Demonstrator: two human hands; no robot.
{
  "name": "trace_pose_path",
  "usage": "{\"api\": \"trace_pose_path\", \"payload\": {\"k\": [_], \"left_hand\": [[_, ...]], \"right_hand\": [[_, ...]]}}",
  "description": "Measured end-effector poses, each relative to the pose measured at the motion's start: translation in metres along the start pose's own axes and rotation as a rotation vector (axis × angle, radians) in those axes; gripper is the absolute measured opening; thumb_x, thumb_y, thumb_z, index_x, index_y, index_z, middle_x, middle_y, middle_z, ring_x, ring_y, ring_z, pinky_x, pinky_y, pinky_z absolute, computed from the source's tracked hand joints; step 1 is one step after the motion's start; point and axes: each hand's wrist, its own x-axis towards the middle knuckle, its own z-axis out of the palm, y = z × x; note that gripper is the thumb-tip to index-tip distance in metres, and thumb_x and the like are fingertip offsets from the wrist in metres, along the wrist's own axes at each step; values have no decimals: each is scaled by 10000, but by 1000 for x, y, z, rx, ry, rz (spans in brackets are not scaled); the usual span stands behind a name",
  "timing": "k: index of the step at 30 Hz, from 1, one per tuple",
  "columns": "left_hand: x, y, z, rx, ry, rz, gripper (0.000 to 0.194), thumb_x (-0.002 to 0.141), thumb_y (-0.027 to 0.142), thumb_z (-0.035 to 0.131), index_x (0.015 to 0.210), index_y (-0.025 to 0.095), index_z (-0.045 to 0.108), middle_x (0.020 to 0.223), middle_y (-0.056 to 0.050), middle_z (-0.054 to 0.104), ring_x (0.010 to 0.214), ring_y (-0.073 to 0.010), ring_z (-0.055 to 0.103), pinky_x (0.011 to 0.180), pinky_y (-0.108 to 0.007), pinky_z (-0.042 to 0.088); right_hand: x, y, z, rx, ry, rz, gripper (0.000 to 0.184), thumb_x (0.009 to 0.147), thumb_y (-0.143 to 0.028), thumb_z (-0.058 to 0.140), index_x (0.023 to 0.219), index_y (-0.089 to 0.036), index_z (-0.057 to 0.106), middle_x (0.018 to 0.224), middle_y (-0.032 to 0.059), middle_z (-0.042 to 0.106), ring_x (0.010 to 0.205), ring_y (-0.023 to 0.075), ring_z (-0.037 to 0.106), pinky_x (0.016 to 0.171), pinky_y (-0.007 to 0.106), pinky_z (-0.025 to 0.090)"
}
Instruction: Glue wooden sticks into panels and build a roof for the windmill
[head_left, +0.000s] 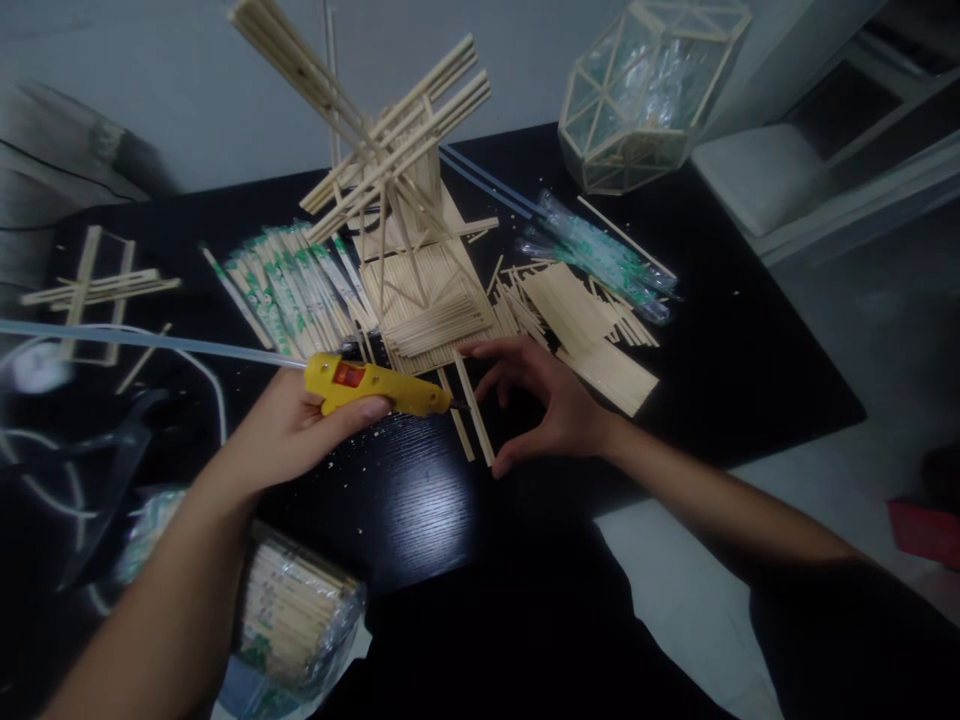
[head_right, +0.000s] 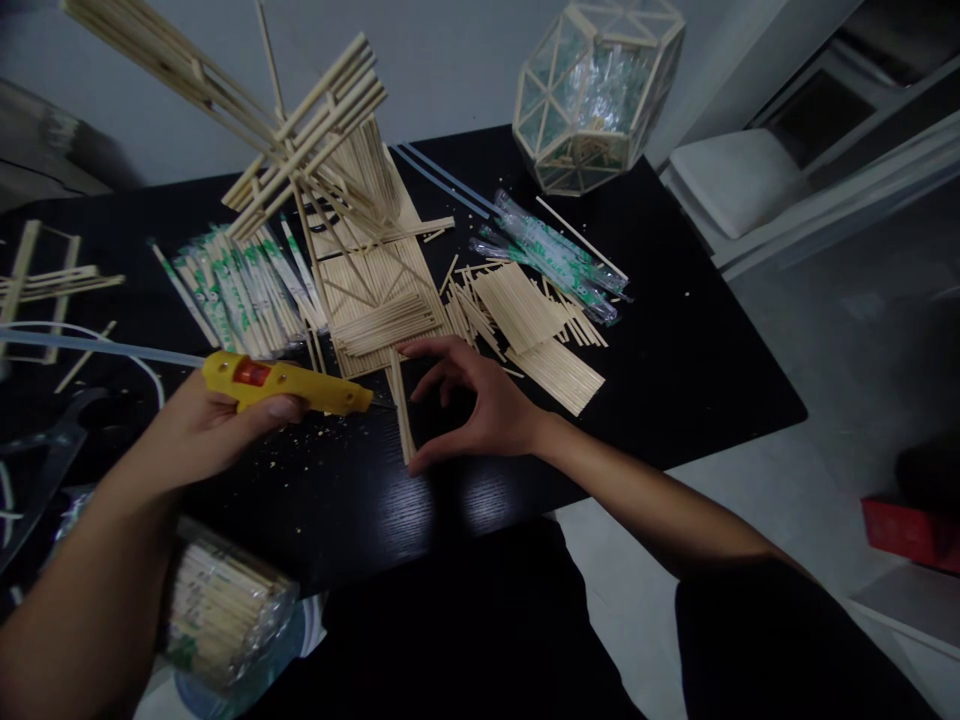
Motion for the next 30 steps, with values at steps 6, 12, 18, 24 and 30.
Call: {"api": "trace_pose_path", "payload": {"k": [6,12,18,24,30], "left_hand": [[1,-2,0,18,26,-23,164,942,433,705,954,290,784,771,1,778,741,-193,762,627,-262,613],[3,-2,-2,25,30,-18,148,947,401,702,930,271,771,784,7,780,729,-180,757,629,-247,605],[4,-1,-3,50,34,3,142,959,357,693,917,239,761,774,17,769,694,-146,729,609,-215,577],[3,-4,-4,86,57,-25,215,952,453,689,852,271,746,675,27,714,575,-136,661,506,-229,514],[2,-8,-4,113,83,-18,192,960,436,694,878,277,763,743,17,747,650,-144,701,557,-231,540]], "right_hand": [[1,-3,1,2,11,33,981,494,-435,1070,1331,-285,581,1501,116,613,949,195,746,702,309,557],[0,-2,2,11,13,38,985,482,-427,1075,1323,-280,585,1504,124,615,946,192,749,693,298,552],[1,-2,2,2,-1,41,984,501,-418,1069,1341,-277,577,1500,119,612,965,194,749,709,297,548],[0,-4,1,17,-12,38,973,512,-397,1069,1342,-288,573,1514,116,599,971,197,743,715,303,540],[1,-5,2,15,-8,47,994,498,-408,1070,1345,-282,566,1505,123,611,967,203,754,708,306,547]]}}
